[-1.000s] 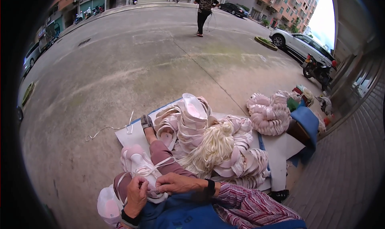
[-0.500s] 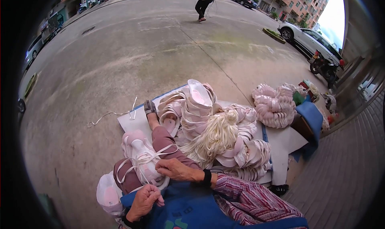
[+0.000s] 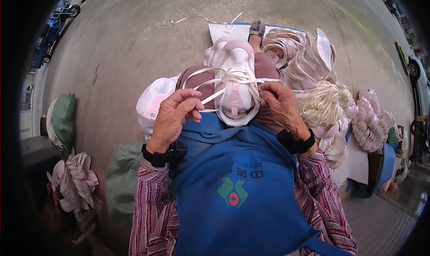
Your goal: Lacing a new shoe as part of a manufacturing or assembly process.
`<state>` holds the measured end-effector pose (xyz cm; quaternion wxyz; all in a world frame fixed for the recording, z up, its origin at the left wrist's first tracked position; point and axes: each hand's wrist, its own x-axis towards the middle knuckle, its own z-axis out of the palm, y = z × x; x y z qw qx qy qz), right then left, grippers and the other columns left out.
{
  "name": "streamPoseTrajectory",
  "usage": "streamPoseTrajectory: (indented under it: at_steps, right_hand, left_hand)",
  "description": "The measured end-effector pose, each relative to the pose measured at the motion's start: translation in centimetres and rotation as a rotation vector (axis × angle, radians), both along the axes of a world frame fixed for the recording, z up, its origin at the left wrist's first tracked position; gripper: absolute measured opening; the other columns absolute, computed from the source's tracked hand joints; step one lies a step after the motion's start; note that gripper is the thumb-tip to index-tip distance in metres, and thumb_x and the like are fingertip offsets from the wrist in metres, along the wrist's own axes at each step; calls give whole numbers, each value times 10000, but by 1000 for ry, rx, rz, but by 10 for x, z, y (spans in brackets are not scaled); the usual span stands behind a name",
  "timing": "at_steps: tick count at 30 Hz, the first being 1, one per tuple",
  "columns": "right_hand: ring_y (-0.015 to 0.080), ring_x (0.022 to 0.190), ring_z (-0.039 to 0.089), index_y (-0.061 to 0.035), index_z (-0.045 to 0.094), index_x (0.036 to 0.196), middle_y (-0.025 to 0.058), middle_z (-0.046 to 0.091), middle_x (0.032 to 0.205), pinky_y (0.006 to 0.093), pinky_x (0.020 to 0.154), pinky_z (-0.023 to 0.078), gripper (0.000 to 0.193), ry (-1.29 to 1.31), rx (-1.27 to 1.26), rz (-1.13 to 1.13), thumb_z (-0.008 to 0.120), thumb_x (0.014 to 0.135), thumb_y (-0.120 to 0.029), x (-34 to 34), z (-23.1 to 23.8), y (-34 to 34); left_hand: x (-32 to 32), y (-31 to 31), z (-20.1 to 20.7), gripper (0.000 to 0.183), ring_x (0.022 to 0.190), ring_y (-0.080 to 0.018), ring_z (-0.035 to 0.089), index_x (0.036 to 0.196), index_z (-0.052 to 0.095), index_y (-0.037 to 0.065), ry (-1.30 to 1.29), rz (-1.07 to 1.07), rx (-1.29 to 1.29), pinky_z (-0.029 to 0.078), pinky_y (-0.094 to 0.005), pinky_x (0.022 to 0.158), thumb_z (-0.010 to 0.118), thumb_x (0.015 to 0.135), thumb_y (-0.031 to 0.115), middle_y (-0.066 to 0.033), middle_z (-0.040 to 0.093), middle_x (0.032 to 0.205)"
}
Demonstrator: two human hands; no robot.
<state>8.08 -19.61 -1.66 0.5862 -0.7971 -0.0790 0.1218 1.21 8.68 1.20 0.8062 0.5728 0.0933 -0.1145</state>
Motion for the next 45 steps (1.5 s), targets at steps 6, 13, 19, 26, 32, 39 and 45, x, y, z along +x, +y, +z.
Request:
streamPoseTrajectory:
  at_steps: [6,13,19,26,32,39,45]
  right_hand:
    - [129,644,585,2,648,961,93,632,790,267,594,470,140,-420,-254,76,606,847,-67,6,0,12]
    - [98,629,550,21,638,959,61,607,743,246,583,459,144,112,39,-14,605,853,-71,11,22,4]
    - [103,650,552,27,630,962,56,604,744,236,609,459,151,21,-42,40,610,850,-73,-2,0,5]
    - [143,685,553,24,630,924,88,602,772,275,636,451,135,4,-83,85,611,838,-78,-7,-7,19]
    - [147,664,536,21,628,906,89,589,755,281,622,443,128,11,-89,71,612,827,-78,-8,-12,21]
    - [251,682,581,10,627,878,149,580,770,327,628,454,96,-140,-94,40,610,821,-66,-12,-16,25]
    - [310,712,579,-1,612,882,153,559,789,359,650,459,73,-281,-96,69,601,813,-25,-20,-23,24]
  left_hand:
    - [-19,8,25,179,637,-128,581,1035,562,-25,-6,-101,62,507,-256,594,562,924,116,-78,604,739]
    - [-21,-2,28,168,664,-112,586,1017,578,-29,17,-174,200,493,-233,623,567,925,111,-73,617,761]
    - [4,-31,-3,154,670,-57,522,1040,639,36,-141,-161,477,443,-199,615,585,920,115,-10,623,842]
    - [32,-64,-24,116,690,-202,579,965,616,23,-626,-115,875,451,-301,602,607,854,55,-88,602,852]
    - [20,-75,-30,101,800,-354,596,946,574,25,-524,-231,1120,476,-399,649,587,851,56,-143,592,892]
    - [28,-77,-30,81,652,-370,601,872,544,17,-525,-77,1221,469,-430,566,583,842,81,-180,603,719]
    - [37,-76,-35,65,626,-369,614,824,518,9,-504,-54,1396,468,-447,542,541,839,68,-183,609,677]
